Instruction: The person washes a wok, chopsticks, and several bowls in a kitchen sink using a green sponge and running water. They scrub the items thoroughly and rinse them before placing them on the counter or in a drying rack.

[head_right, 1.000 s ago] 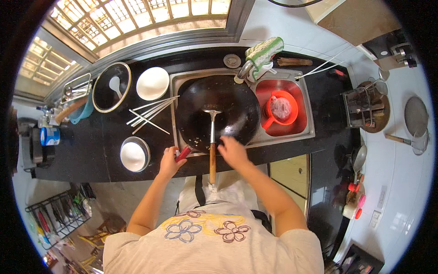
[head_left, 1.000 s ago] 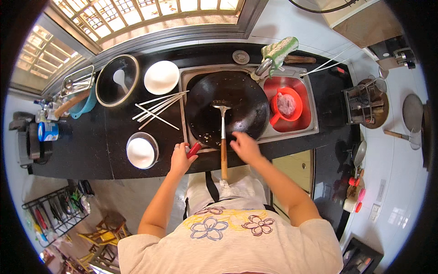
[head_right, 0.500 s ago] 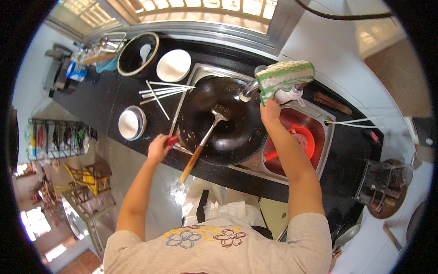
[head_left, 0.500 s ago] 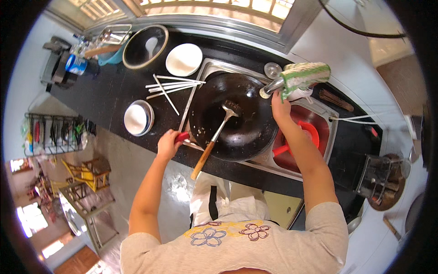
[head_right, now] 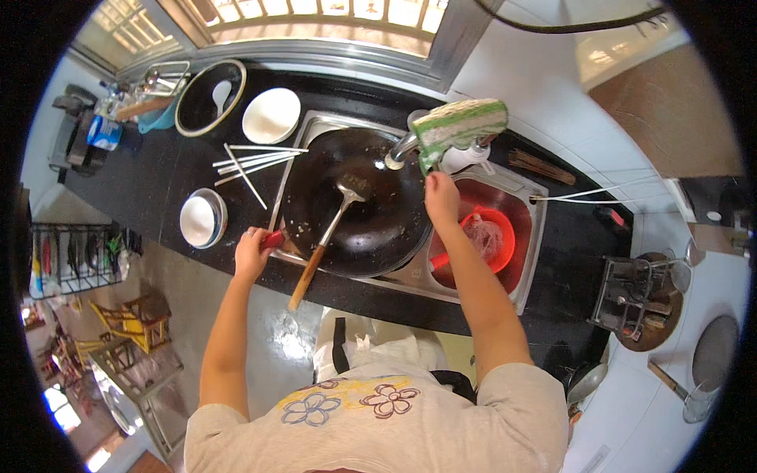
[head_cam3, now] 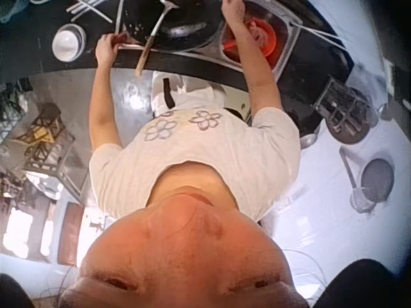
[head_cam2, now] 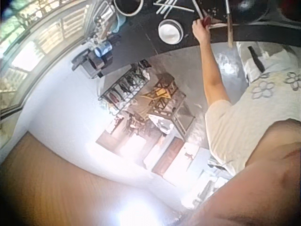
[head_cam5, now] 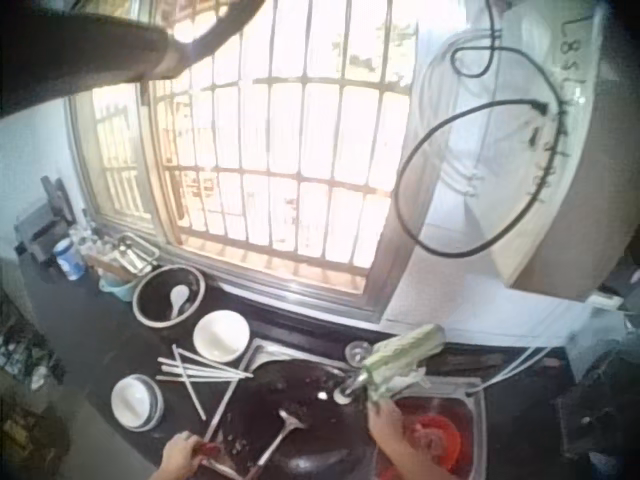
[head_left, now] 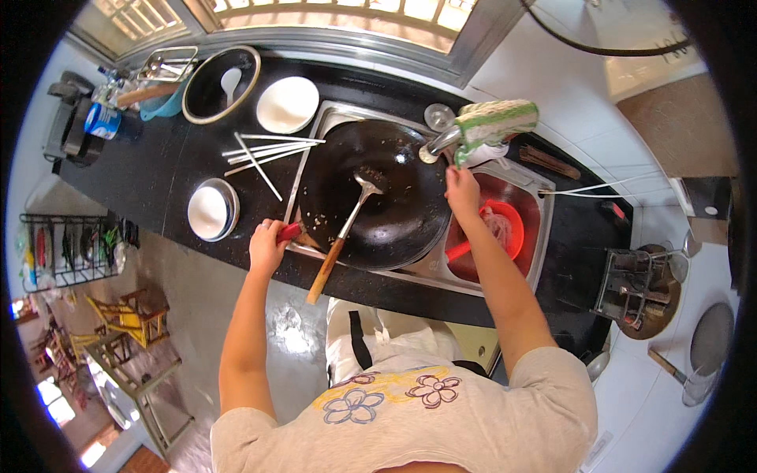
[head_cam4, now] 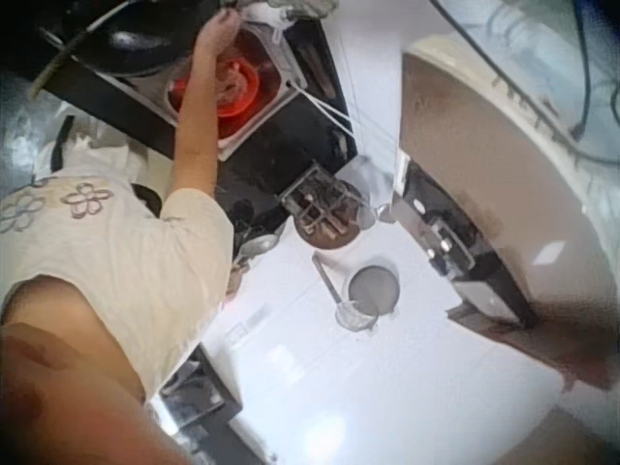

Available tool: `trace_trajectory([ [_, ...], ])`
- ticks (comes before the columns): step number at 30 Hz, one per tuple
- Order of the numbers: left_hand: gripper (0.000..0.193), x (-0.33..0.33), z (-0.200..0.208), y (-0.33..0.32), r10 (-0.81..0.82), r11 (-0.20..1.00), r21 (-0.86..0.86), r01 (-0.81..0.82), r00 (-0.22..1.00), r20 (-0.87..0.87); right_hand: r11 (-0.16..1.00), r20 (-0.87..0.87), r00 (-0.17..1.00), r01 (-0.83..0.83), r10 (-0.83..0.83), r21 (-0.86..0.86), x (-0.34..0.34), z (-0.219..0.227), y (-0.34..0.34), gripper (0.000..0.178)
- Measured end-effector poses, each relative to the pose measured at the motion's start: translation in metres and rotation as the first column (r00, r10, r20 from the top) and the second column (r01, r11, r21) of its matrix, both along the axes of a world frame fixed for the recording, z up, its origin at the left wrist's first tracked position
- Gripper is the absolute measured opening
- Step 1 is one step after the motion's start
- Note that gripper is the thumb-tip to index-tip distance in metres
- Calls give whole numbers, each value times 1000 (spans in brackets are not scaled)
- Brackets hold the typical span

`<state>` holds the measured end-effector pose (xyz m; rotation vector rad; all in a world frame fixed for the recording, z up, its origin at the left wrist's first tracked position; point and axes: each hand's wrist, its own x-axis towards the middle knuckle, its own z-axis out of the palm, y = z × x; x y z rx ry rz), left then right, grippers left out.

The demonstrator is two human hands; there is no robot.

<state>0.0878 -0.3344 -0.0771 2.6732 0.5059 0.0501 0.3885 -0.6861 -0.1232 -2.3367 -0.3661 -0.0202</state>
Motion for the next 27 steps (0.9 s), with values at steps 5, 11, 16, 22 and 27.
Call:
trace_trajectory([
  [5, 35, 2, 0, 2, 3, 999, -35, -4, 1000, -15, 283, -750, 627, 773, -209, 568, 56, 19, -59, 32],
  [11, 34, 6, 1, 3, -19, 999, -34, 18, 1000, -10, 416, -648, 703, 704, -295, 575, 100, -41, -86, 17],
  [16, 32, 3, 2, 5, -9, 999, -51, 6, 999, -49, 355, -702, 677, 726, -221, 589, 92, -53, -84, 14],
  [22, 33, 3, -1, 4, -21, 1000, -6, 20, 999, -46, 304, -687, 713, 691, -139, 655, 87, -53, -83, 11],
  [27, 33, 8, 2, 2, -33, 999, -15, 33, 999, -29, 283, -630, 775, 616, -48, 736, 89, -67, -95, 11],
])
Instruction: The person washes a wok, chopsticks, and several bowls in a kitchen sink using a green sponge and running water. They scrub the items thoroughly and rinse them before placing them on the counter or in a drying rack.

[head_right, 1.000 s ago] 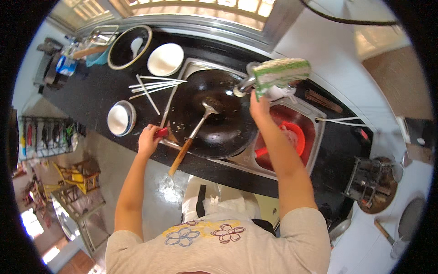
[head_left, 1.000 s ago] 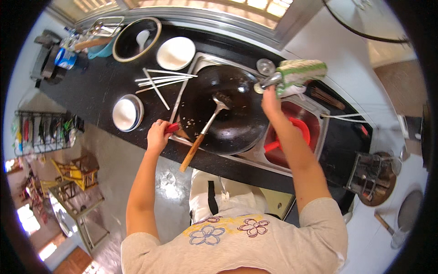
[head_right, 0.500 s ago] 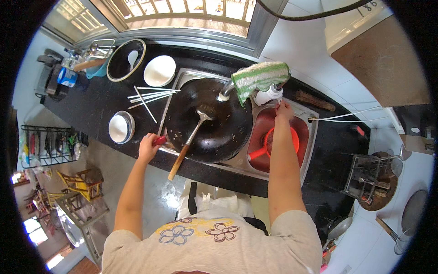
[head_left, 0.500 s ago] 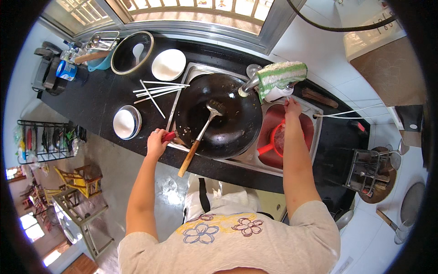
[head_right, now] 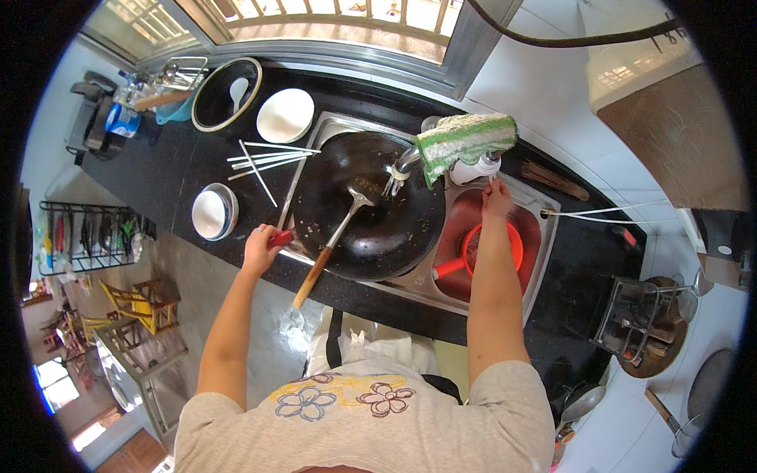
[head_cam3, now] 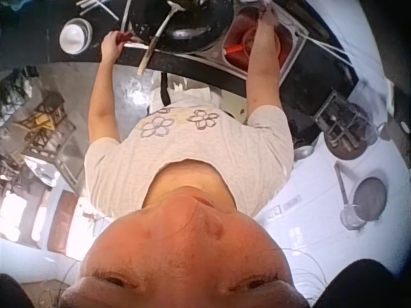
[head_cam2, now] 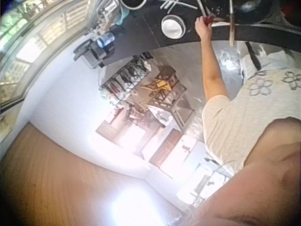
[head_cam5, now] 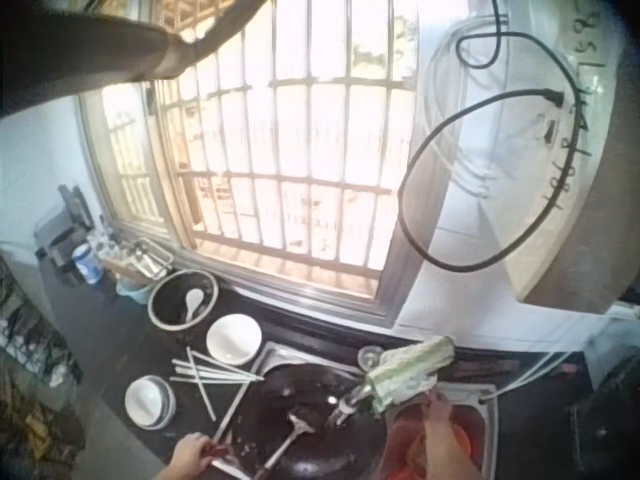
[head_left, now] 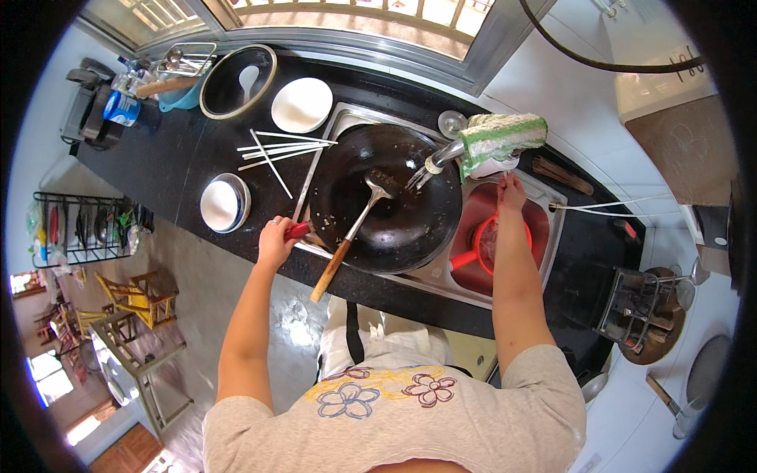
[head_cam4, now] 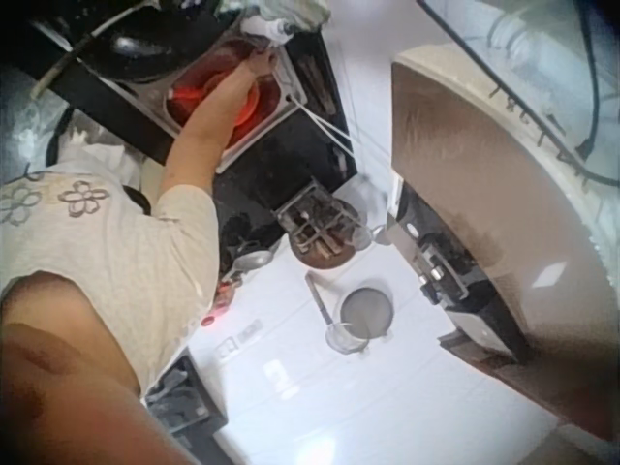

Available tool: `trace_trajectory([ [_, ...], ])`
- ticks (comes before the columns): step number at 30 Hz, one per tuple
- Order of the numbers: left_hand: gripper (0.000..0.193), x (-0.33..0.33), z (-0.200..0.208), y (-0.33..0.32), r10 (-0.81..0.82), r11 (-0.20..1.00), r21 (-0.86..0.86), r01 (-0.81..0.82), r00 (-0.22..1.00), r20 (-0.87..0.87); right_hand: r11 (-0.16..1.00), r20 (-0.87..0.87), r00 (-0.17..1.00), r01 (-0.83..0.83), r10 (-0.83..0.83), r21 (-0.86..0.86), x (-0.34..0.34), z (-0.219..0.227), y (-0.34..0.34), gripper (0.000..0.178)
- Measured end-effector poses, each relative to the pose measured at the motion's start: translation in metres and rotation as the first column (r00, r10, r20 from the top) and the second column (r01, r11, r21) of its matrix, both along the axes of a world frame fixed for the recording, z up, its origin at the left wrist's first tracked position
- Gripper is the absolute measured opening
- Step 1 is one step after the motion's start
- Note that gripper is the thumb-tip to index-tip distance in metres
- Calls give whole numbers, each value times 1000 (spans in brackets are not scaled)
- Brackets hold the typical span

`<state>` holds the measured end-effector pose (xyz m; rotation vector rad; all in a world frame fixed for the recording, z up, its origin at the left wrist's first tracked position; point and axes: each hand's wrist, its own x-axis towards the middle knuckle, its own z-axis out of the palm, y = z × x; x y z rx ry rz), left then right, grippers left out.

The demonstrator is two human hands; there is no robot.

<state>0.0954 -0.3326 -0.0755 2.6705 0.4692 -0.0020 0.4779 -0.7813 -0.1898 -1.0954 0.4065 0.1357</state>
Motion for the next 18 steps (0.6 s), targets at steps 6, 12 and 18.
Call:
trace_trajectory([
  [6, 34, -2, -2, 1, 8, 1000, 2, -8, 1000, -3, 999, -24, 999, 24, -25, -47, 0, 0, 2, 10],
  [12, 39, -8, -13, 12, 39, 999, -15, -40, 998, -54, 977, -211, 963, 190, -168, 93, -21, 19, 34, 18],
  [18, 63, 37, 4, 42, 41, 999, 22, -44, 994, 105, 885, -441, 817, -167, 371, 435, -121, 47, 127, 16],
])
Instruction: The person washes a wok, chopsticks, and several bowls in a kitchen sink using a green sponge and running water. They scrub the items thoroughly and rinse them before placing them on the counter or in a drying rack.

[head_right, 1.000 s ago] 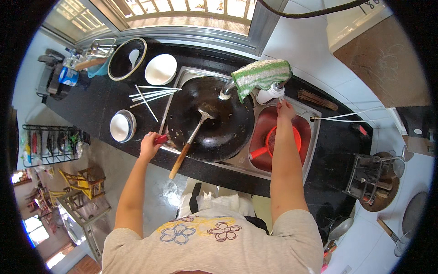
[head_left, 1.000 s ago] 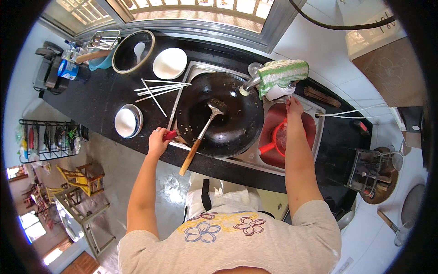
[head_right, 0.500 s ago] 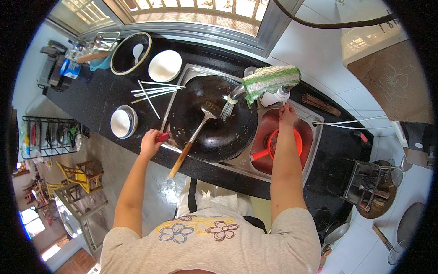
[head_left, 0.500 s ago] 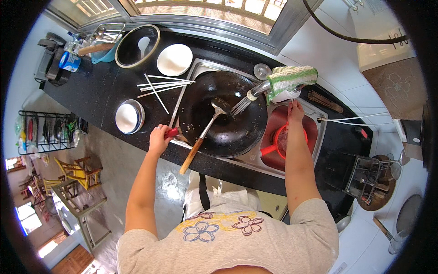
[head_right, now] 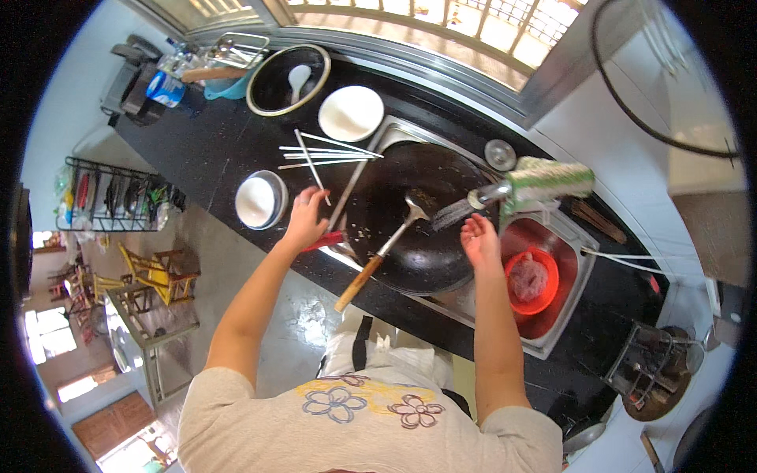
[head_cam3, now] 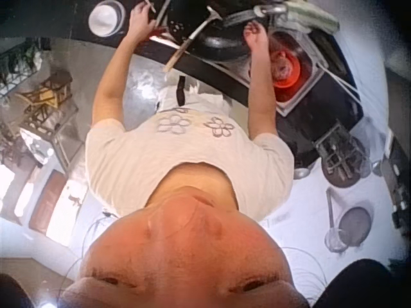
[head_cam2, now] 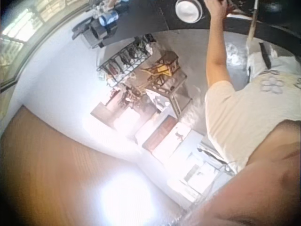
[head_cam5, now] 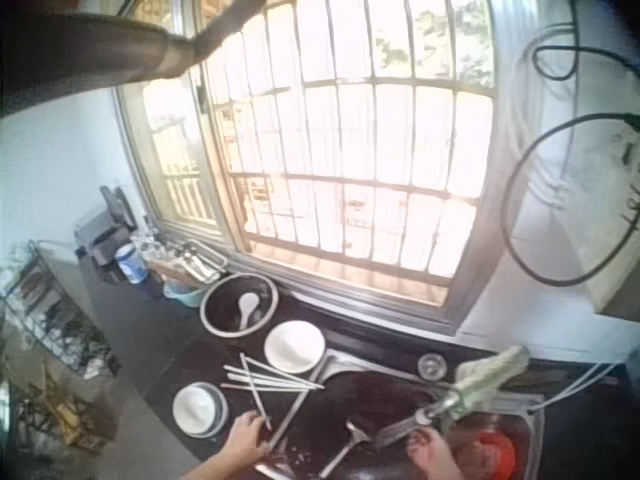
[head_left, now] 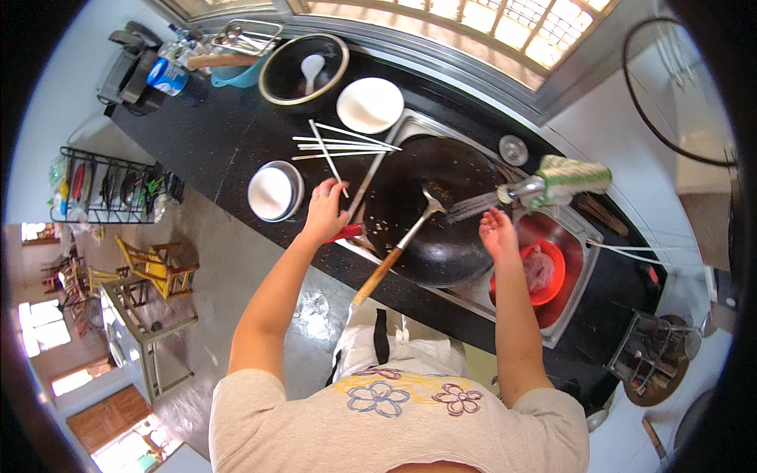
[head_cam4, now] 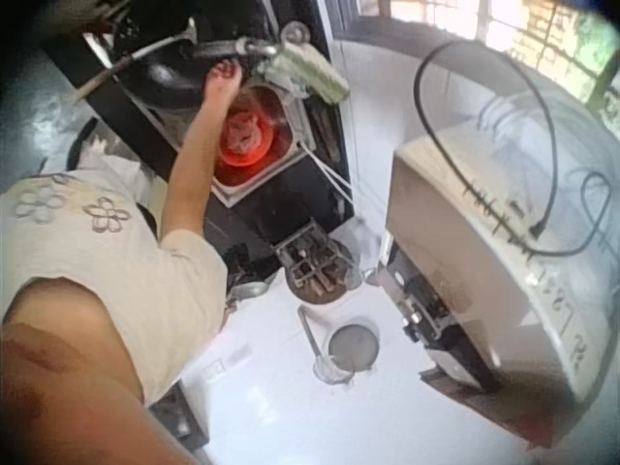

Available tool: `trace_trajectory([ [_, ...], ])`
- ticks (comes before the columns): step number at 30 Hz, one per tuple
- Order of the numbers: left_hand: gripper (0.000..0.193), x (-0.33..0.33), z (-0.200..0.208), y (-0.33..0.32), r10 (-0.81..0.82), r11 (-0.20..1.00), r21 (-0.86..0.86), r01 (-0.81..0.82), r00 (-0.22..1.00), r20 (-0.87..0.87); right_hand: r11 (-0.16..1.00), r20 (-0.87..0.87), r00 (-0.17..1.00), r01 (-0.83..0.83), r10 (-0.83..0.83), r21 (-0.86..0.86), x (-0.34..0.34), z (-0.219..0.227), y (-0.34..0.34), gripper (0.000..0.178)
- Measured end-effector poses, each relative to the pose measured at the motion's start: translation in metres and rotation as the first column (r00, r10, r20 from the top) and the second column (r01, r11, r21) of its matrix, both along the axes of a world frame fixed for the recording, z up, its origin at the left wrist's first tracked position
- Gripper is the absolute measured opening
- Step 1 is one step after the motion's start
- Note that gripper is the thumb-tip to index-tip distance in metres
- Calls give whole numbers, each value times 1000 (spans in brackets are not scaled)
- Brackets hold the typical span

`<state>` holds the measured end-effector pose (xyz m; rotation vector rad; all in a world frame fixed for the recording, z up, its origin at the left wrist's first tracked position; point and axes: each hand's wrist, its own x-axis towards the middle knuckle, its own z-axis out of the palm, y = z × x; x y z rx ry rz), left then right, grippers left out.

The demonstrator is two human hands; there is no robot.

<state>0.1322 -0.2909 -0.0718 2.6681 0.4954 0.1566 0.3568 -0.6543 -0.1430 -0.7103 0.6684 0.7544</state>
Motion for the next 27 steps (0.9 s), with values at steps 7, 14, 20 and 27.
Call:
trace_trajectory([
  [7, 75, 91, -13, 81, -148, 831, 508, 226, 971, -190, 973, -110, 994, 41, -17, 227, -5, 6, 80, 14],
  [14, 27, 123, -27, 113, -330, 798, 462, 387, 922, -203, 996, -56, 998, -24, 28, 83, -30, -5, 114, 14],
  [20, 16, 121, -36, 111, -403, 775, 424, 468, 884, -238, 955, 201, 938, -257, 283, -145, -35, 36, 228, 32],
  [27, 13, 119, -33, 110, -461, 780, 363, 509, 861, -217, 880, 367, 819, -315, 442, -355, -28, 3, 274, 28],
])
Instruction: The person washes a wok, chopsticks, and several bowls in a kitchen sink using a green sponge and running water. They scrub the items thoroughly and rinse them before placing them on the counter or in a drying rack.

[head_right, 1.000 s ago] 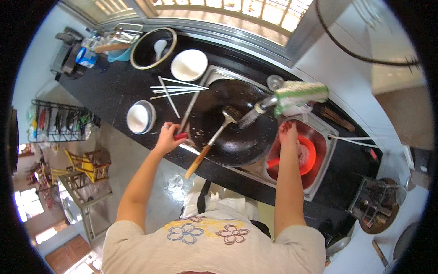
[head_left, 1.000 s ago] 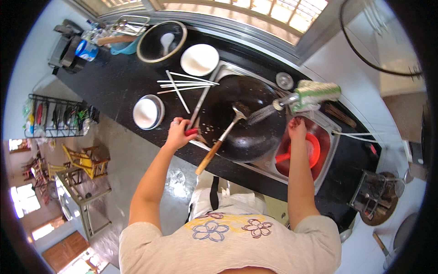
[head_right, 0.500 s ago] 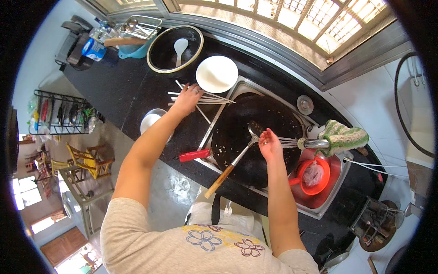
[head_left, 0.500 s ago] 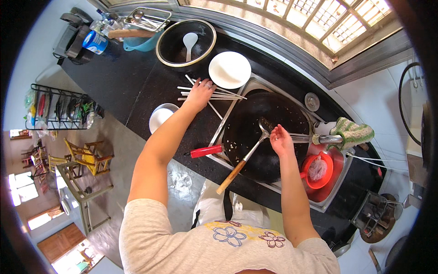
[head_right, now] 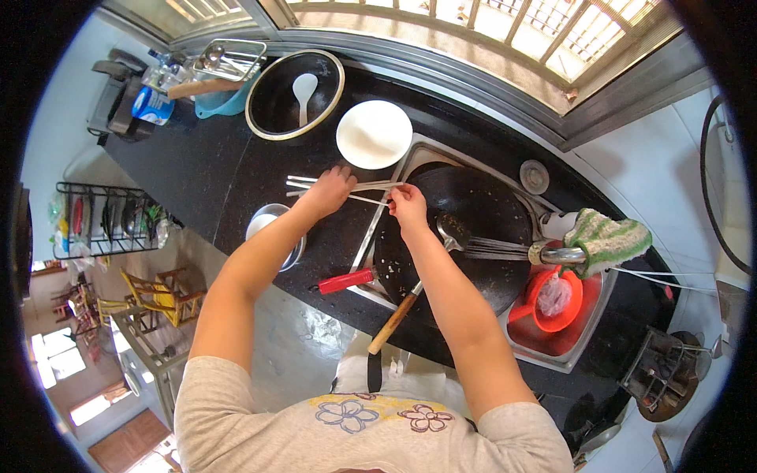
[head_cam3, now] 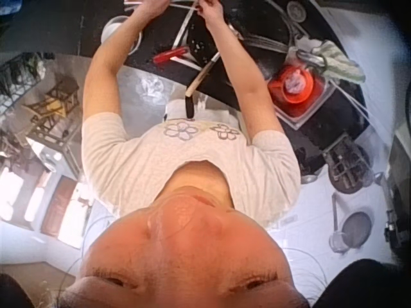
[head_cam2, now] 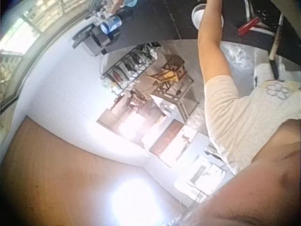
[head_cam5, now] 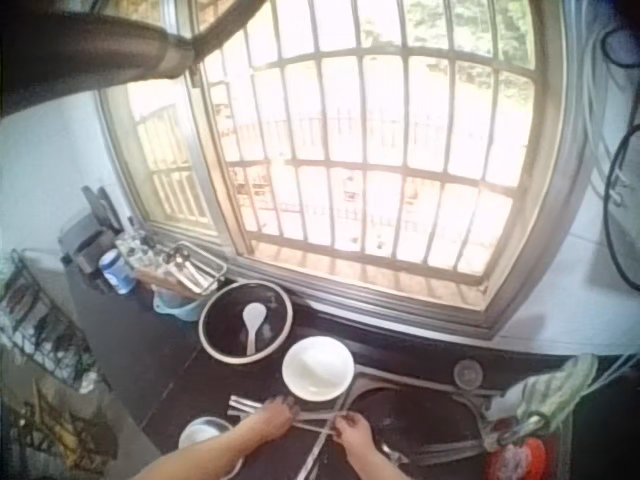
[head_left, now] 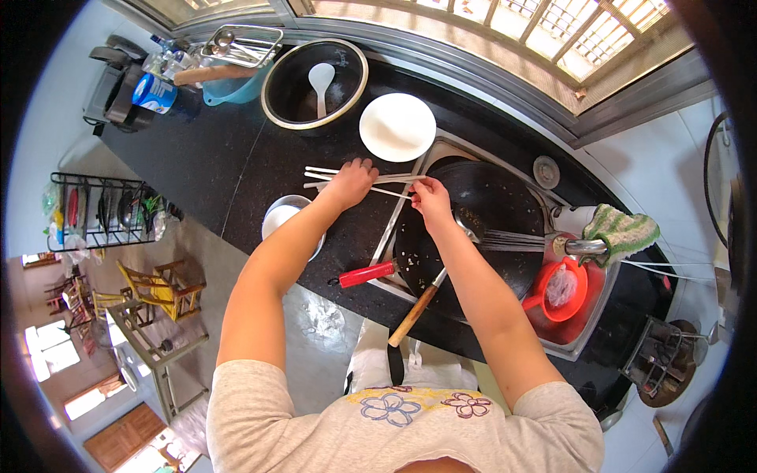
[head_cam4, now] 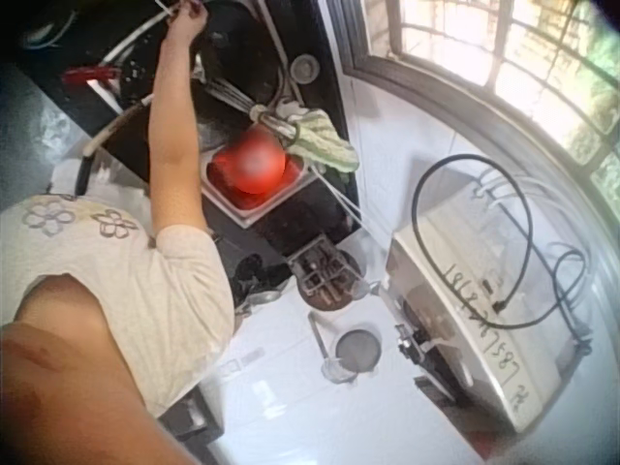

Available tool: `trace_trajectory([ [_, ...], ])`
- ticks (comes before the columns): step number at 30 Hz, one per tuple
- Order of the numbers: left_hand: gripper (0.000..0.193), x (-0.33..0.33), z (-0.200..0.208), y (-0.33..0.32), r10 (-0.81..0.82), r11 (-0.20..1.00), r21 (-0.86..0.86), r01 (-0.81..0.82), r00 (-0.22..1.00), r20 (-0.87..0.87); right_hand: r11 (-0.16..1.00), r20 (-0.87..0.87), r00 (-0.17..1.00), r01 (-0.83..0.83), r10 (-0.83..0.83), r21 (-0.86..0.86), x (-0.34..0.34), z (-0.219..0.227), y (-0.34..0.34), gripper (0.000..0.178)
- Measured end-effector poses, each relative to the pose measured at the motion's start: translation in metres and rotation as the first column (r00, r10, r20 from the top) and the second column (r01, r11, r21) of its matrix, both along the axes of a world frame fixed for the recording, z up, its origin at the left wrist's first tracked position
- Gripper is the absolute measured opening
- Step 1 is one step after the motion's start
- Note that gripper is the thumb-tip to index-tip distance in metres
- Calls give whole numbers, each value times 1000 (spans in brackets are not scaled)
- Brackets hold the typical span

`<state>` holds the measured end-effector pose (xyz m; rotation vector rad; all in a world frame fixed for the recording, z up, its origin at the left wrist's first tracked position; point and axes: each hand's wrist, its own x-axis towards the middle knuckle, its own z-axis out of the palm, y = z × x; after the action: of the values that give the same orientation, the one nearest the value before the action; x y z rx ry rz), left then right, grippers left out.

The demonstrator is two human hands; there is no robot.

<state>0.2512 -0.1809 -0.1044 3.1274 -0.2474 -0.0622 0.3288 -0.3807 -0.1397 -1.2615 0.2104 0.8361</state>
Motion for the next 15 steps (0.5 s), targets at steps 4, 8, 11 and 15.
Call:
trace_trajectory([
  [4, 15, 2, 6, -4, 5, 999, -53, -5, 1000, -3, 966, 107, 960, 259, -257, -6, -8, 10, -14, 28],
  [8, 14, -4, 40, -27, -70, 987, -143, 76, 997, 45, 966, 249, 934, 256, -256, 31, -28, 33, -59, 23],
  [11, 14, -12, 60, -54, -3, 953, -300, 48, 989, 147, 940, 359, 897, 319, -259, -120, -60, 38, -99, 21],
  [15, 11, -10, 79, -108, 267, 710, -695, -117, 957, 111, 823, 256, 952, 277, -166, -496, -104, -30, -145, 39],
])
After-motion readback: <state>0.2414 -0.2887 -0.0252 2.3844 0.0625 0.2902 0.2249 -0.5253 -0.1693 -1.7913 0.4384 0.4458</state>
